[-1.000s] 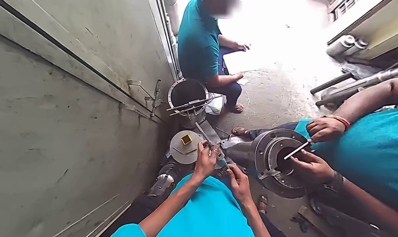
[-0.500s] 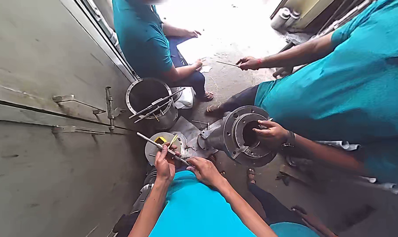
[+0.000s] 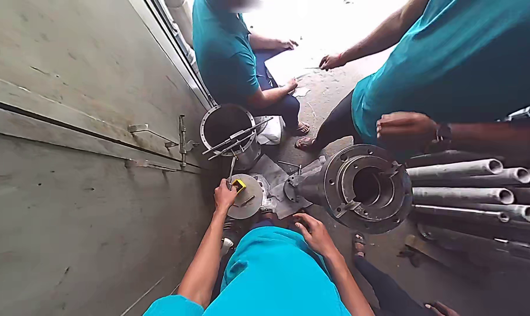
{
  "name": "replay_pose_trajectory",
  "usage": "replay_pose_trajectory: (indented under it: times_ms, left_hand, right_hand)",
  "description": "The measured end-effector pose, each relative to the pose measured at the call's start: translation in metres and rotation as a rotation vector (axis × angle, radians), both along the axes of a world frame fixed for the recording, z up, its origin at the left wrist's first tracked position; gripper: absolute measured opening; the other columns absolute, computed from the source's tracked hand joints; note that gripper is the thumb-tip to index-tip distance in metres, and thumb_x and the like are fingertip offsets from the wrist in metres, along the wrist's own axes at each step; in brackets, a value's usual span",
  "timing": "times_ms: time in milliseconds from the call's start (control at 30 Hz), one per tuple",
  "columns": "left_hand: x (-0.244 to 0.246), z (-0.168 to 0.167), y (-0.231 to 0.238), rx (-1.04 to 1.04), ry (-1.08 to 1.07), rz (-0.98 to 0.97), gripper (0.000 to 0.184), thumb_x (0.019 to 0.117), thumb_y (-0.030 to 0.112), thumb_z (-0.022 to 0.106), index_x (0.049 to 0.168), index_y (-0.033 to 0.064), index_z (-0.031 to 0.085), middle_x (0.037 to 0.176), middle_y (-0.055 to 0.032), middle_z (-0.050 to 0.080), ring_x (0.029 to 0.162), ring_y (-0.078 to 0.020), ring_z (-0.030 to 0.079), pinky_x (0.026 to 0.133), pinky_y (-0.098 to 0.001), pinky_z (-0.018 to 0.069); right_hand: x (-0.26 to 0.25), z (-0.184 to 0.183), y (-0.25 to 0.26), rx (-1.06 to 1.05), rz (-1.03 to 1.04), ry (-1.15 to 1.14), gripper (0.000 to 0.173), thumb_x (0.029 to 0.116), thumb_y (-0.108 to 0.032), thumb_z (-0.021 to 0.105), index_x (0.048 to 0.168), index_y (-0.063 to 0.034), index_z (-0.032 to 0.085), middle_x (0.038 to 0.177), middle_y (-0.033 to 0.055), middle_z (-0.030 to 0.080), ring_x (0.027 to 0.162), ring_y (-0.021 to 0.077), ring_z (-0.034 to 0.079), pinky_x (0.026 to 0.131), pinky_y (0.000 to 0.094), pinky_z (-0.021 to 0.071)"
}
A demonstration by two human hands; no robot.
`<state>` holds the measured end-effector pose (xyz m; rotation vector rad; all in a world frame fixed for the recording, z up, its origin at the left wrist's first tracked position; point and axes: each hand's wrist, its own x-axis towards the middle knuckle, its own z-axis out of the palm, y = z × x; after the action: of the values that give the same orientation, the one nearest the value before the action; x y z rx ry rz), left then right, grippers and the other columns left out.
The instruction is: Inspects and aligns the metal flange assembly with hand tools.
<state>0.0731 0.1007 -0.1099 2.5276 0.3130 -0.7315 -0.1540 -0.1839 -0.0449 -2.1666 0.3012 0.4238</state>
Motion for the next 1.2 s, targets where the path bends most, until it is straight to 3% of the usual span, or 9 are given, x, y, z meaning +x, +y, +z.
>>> replay_pose_trajectory:
  times_ms: [167, 500, 633, 767, 833, 900, 1000, 1067, 1200]
  left_hand:
    - [0.007, -0.037, -0.006, 0.095, 0.029, -0.173, 0.048, 0.0979, 0.023, 0.059, 0.142, 0.0045, 0.055, 0.126, -0.024, 0.067, 0.121, -0.0402, 0.063, 0.103, -0.0591, 0.0489]
    - [0.01, -0.035, -0.005, 0.063, 0.045, -0.109, 0.045, 0.0954, 0.024, 0.061, 0.137, 0.0056, 0.058, 0.125, -0.0234, 0.067, 0.121, -0.0412, 0.063, 0.101, -0.06, 0.0495]
    - [0.012, -0.019, 0.01, -0.116, 0.036, 0.062, 0.037, 0.0953, 0.021, 0.065, 0.126, 0.0006, 0.063, 0.115, -0.0248, 0.068, 0.109, -0.0393, 0.066, 0.096, -0.059, 0.0506]
    - [0.009, -0.018, 0.032, -0.385, 0.039, 0.218, 0.031, 0.1019, 0.019, 0.057, 0.125, -0.0008, 0.059, 0.087, -0.0144, 0.064, 0.066, -0.0233, 0.062, 0.067, -0.0447, 0.0563]
    - [0.007, -0.017, 0.033, -0.43, 0.047, 0.22, 0.029, 0.1059, 0.022, 0.05, 0.121, -0.0012, 0.057, 0.079, -0.0092, 0.06, 0.06, -0.0188, 0.058, 0.061, -0.0399, 0.0545]
    - [0.004, -0.018, 0.029, -0.363, 0.071, 0.169, 0.033, 0.1083, 0.025, 0.045, 0.123, -0.0009, 0.058, 0.085, -0.0125, 0.063, 0.067, -0.0224, 0.062, 0.067, -0.0431, 0.0556]
    - [0.001, -0.025, 0.016, -0.22, 0.088, 0.076, 0.04, 0.1078, 0.026, 0.042, 0.129, -0.0021, 0.06, 0.108, -0.0231, 0.069, 0.095, -0.0344, 0.069, 0.088, -0.054, 0.0545]
    - [-0.001, -0.027, 0.006, -0.145, 0.091, 0.027, 0.041, 0.1072, 0.028, 0.043, 0.128, -0.0021, 0.062, 0.119, -0.0251, 0.067, 0.111, -0.0378, 0.066, 0.099, -0.0569, 0.0497]
    - [0.001, -0.032, -0.002, -0.066, 0.111, -0.001, 0.041, 0.1056, 0.032, 0.048, 0.128, 0.0018, 0.065, 0.121, -0.0237, 0.068, 0.118, -0.0383, 0.064, 0.103, -0.059, 0.047]
  right_hand:
    - [-0.008, 0.003, -0.005, -0.019, -0.027, 0.011, 0.032, 0.1034, -0.026, 0.053, 0.129, -0.0136, 0.069, 0.116, 0.0065, 0.073, 0.1, 0.019, 0.071, 0.092, 0.0429, 0.0566]
    - [-0.019, 0.004, -0.015, -0.004, -0.127, 0.039, 0.029, 0.1025, -0.023, 0.053, 0.125, -0.0136, 0.07, 0.109, 0.0058, 0.074, 0.092, 0.0164, 0.071, 0.086, 0.0393, 0.0572]
    - [-0.015, 0.007, -0.019, 0.009, -0.135, 0.036, 0.029, 0.1026, -0.023, 0.053, 0.125, -0.0124, 0.07, 0.109, 0.0053, 0.074, 0.092, 0.0157, 0.071, 0.086, 0.0386, 0.0581]
    - [-0.01, 0.004, -0.021, 0.021, -0.14, 0.026, 0.028, 0.1023, -0.021, 0.054, 0.124, -0.0111, 0.069, 0.102, 0.0062, 0.075, 0.086, 0.0166, 0.071, 0.081, 0.0395, 0.0585]
    - [-0.008, 0.005, -0.021, 0.018, -0.132, 0.036, 0.028, 0.1027, -0.022, 0.054, 0.124, -0.0118, 0.069, 0.102, 0.006, 0.075, 0.086, 0.0163, 0.071, 0.081, 0.0391, 0.0579]
    - [-0.006, 0.005, -0.021, 0.026, -0.119, 0.052, 0.028, 0.1027, -0.021, 0.054, 0.124, -0.0111, 0.069, 0.104, 0.0065, 0.074, 0.087, 0.0163, 0.071, 0.082, 0.0386, 0.0575]
    - [-0.001, 0.003, -0.021, 0.037, -0.107, 0.059, 0.028, 0.1021, -0.02, 0.055, 0.124, -0.0104, 0.069, 0.103, 0.0073, 0.074, 0.087, 0.0174, 0.071, 0.082, 0.0392, 0.0576]
    - [-0.001, 0.004, -0.023, 0.034, -0.108, 0.053, 0.028, 0.1022, -0.021, 0.054, 0.124, -0.0109, 0.069, 0.104, 0.0072, 0.074, 0.087, 0.017, 0.071, 0.082, 0.0385, 0.0578]
    - [-0.007, 0.005, -0.026, 0.022, -0.134, 0.051, 0.028, 0.1022, -0.021, 0.054, 0.123, -0.0111, 0.07, 0.103, 0.0077, 0.074, 0.086, 0.0179, 0.071, 0.081, 0.0399, 0.0576]
